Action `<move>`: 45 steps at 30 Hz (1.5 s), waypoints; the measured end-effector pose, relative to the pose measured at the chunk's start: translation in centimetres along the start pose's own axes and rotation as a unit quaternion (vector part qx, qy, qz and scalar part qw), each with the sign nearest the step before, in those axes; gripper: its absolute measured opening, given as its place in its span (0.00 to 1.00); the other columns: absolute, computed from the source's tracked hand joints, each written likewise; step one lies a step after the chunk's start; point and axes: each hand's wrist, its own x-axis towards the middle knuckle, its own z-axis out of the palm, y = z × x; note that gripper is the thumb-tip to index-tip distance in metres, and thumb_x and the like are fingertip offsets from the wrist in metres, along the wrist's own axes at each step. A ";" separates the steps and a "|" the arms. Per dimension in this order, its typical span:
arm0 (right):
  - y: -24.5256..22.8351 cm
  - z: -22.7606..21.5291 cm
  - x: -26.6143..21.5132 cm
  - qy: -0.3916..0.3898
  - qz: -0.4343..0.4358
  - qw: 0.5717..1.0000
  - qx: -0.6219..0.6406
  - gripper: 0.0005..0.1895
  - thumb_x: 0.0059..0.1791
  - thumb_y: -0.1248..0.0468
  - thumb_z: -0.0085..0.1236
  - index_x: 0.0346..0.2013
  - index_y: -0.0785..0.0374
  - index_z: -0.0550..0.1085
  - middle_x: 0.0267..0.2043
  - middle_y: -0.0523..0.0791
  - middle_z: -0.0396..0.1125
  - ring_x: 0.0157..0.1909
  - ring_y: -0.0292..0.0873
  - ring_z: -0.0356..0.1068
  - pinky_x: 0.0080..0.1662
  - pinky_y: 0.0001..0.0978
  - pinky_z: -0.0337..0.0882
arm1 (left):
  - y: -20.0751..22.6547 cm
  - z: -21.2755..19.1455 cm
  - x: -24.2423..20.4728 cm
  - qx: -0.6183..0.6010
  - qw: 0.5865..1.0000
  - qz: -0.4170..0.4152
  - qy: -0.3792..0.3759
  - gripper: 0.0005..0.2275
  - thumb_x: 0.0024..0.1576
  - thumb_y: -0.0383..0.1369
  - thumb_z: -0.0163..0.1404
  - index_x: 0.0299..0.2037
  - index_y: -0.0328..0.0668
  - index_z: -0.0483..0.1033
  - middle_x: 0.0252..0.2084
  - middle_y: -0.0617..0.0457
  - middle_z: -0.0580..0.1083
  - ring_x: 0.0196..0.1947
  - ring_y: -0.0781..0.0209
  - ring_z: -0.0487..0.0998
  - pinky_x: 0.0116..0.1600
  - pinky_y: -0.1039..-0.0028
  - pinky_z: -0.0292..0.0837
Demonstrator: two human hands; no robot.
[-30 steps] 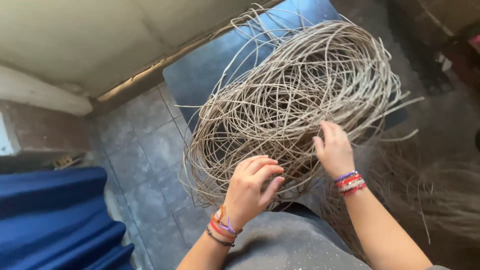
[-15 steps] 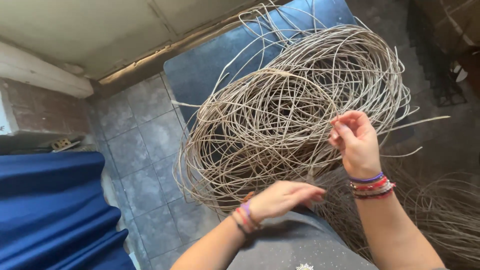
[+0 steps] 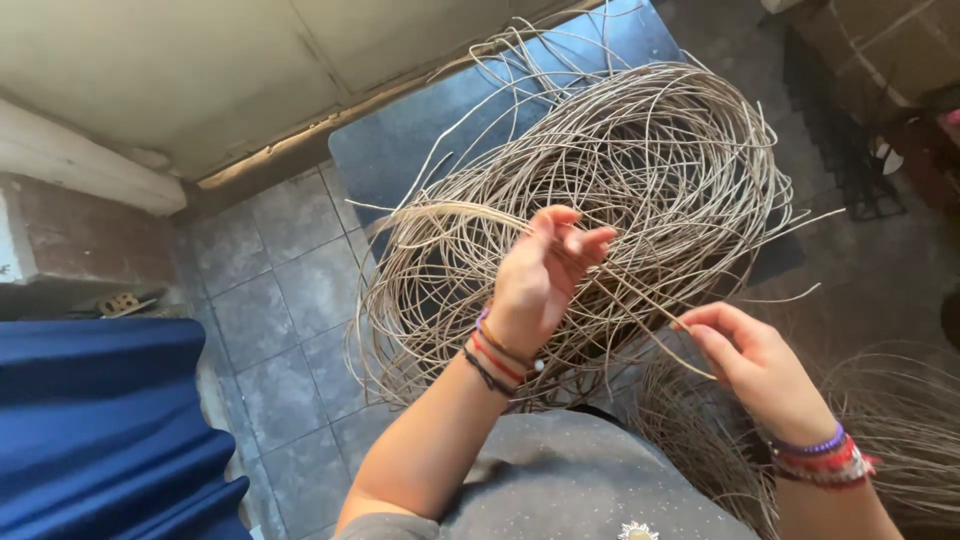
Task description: Weaving and tying strands of natural fiber onto a large frame to create a decorative item
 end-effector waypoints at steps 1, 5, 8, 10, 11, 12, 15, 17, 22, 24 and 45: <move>0.5 -0.2 -0.3 0.021 0.012 0.994 -0.104 0.11 0.55 0.61 0.50 0.43 0.60 0.80 0.28 0.39 0.68 0.29 0.34 0.62 0.36 0.27 0.60 | 0.6 0.2 0.0 0.008 1.000 0.013 0.022 0.15 0.72 0.38 0.34 0.47 0.39 0.72 0.33 0.51 0.76 0.53 0.43 0.78 0.61 0.57 0.72; 2.4 1.4 -0.6 0.082 -0.221 0.917 -0.322 0.22 0.52 0.57 0.51 0.58 0.63 0.71 0.59 0.51 0.69 0.62 0.50 0.66 0.65 0.46 0.62 | 0.4 3.0 -2.0 0.234 0.968 0.074 -0.047 0.17 0.72 0.42 0.33 0.37 0.48 0.72 0.49 0.47 0.79 0.61 0.47 0.76 0.69 0.57 0.63; 1.0 6.1 -0.1 0.117 -0.307 0.892 -0.311 0.24 0.52 0.59 0.55 0.59 0.69 0.69 0.47 0.58 0.71 0.49 0.64 0.72 0.52 0.55 0.71 | -3.3 2.5 -3.8 0.349 0.928 0.023 -0.128 0.22 0.74 0.47 0.30 0.49 0.47 0.78 0.71 0.43 0.67 0.75 0.42 0.61 0.74 0.54 0.57; 1.8 7.5 -0.3 0.143 -0.245 0.911 -0.299 0.18 0.53 0.59 0.52 0.55 0.64 0.70 0.41 0.58 0.72 0.45 0.65 0.73 0.46 0.58 0.71 | -3.4 3.1 -5.1 0.343 0.931 -0.003 -0.128 0.21 0.73 0.48 0.31 0.53 0.50 0.79 0.72 0.45 0.66 0.74 0.45 0.62 0.73 0.55 0.57; 2.1 8.3 -0.3 0.161 -0.184 0.927 -0.284 0.13 0.53 0.59 0.49 0.51 0.59 0.70 0.35 0.58 0.72 0.41 0.65 0.73 0.40 0.60 0.71 | -3.4 3.3 -5.7 0.337 0.933 -0.026 -0.121 0.21 0.72 0.50 0.32 0.57 0.53 0.79 0.74 0.48 0.64 0.73 0.49 0.63 0.73 0.56 0.58; 2.9 7.8 -1.0 0.168 -0.182 0.927 -0.281 0.13 0.53 0.59 0.49 0.51 0.59 0.70 0.35 0.58 0.72 0.41 0.65 0.73 0.40 0.60 0.71 | -2.1 3.1 -5.5 0.340 0.931 -0.029 -0.127 0.21 0.72 0.50 0.32 0.57 0.53 0.79 0.74 0.48 0.64 0.73 0.49 0.63 0.73 0.56 0.58; 5.1 6.7 -3.4 0.133 -0.147 0.937 -0.288 0.08 0.56 0.52 0.46 0.42 0.45 0.73 0.26 0.42 0.75 0.36 0.52 0.79 0.38 0.41 0.77 | 1.3 1.3 -4.6 0.223 0.974 -0.014 -0.019 0.20 0.71 0.43 0.34 0.44 0.43 0.80 0.50 0.44 0.80 0.58 0.54 0.77 0.62 0.70 0.68; 6.5 5.8 -5.2 0.095 -0.124 0.924 -0.350 0.08 0.55 0.56 0.45 0.41 0.53 0.71 0.28 0.54 0.74 0.37 0.64 0.76 0.35 0.53 0.74 | 3.0 -1.4 -3.4 0.077 0.997 0.000 0.018 0.15 0.73 0.42 0.32 0.40 0.48 0.69 0.34 0.49 0.79 0.53 0.46 0.81 0.60 0.65 0.74; 0.2 11.4 -7.5 0.159 -0.099 0.963 -0.193 0.09 0.52 0.57 0.52 0.44 0.55 0.74 0.25 0.54 0.73 0.33 0.63 0.75 0.36 0.53 0.73 | 1.8 1.7 -8.0 0.289 0.939 -0.069 -0.173 0.18 0.73 0.40 0.36 0.41 0.40 0.77 0.42 0.46 0.80 0.51 0.54 0.79 0.60 0.65 0.72; -0.5 14.2 -8.0 0.214 -0.105 0.961 -0.143 0.11 0.51 0.56 0.56 0.45 0.55 0.75 0.23 0.51 0.72 0.30 0.57 0.76 0.35 0.49 0.73 | 1.9 1.8 -9.5 0.333 0.901 -0.136 -0.243 0.12 0.73 0.35 0.42 0.48 0.40 0.80 0.49 0.49 0.79 0.47 0.63 0.78 0.56 0.71 0.73; 4.5 28.8 -21.5 0.510 0.051 0.859 0.007 0.13 0.58 0.59 0.46 0.38 0.54 0.80 0.12 0.41 0.63 0.19 0.36 0.61 0.29 0.31 0.71 | 3.1 -5.2 -10.7 0.146 0.929 -0.335 -0.062 0.11 0.69 0.39 0.38 0.39 0.48 0.73 0.14 0.69 0.51 0.13 0.78 0.52 0.21 0.87 0.46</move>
